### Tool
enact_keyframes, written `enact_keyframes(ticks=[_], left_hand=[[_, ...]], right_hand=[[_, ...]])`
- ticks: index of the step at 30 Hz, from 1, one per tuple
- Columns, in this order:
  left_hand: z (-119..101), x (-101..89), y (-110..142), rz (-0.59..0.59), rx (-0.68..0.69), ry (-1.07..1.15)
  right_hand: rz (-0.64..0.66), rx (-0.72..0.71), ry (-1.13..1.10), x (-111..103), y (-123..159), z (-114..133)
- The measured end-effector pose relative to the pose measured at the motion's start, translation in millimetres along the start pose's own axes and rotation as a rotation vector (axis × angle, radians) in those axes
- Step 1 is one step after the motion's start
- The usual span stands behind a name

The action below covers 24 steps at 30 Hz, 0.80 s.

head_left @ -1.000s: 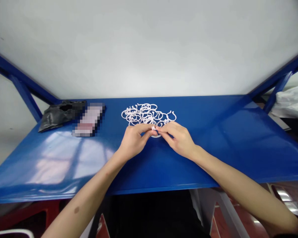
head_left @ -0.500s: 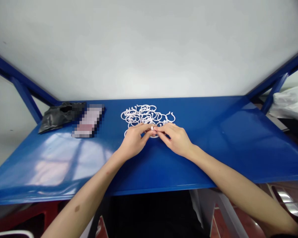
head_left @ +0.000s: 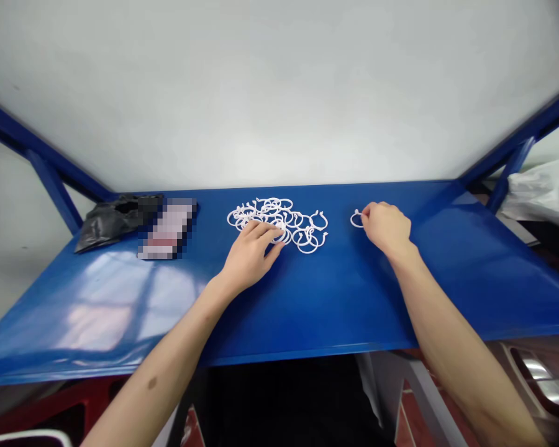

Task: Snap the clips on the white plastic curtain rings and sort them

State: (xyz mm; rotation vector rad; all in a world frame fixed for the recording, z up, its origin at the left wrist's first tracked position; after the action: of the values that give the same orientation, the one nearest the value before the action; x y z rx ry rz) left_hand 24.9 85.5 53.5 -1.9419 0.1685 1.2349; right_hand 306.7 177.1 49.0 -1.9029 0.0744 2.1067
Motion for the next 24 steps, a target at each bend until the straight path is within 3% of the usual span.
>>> enact_keyframes(ticks=[5,10,16,20,24], left_hand=[[-0.6,-0.8,0.1,-0.007,0.005,0.005],[-3.7,1.4,0.4,0.0,0.025,-0.01],[-17.0,5.1,-1.5,-0.023,0.07,-0.043],[-22.8,14.0,-1.0,0.019,0.102,-0.106],[-17.4,19.6,1.0,0.055,0.071,-0.163]], right_hand=[[-0.127,-0.165,-0.173,-9.4,14.8,25.0],[0.117,-0.56,-0.365,15.6,57.1,80.8],[0.18,-0.595,-0.307,40.4,84.3,105.8],[0.162,-0.646,-0.322,34.1,88.4,114.9],[0.076,-0.641,-0.339,19.3,80.4,108.5]])
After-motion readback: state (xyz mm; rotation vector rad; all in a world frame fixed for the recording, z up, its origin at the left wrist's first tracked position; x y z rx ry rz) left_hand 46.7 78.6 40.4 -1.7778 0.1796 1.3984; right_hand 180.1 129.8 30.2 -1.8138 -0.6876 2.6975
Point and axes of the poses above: each hand's wrist, its own y-axis away from the middle knuckle, its own x-axis out of the palm, z = x × y, the point moved 8 cm from there along -y, towards the middle knuckle, and after that the axes turned 9 degrees about x, right-handed, at the moved point
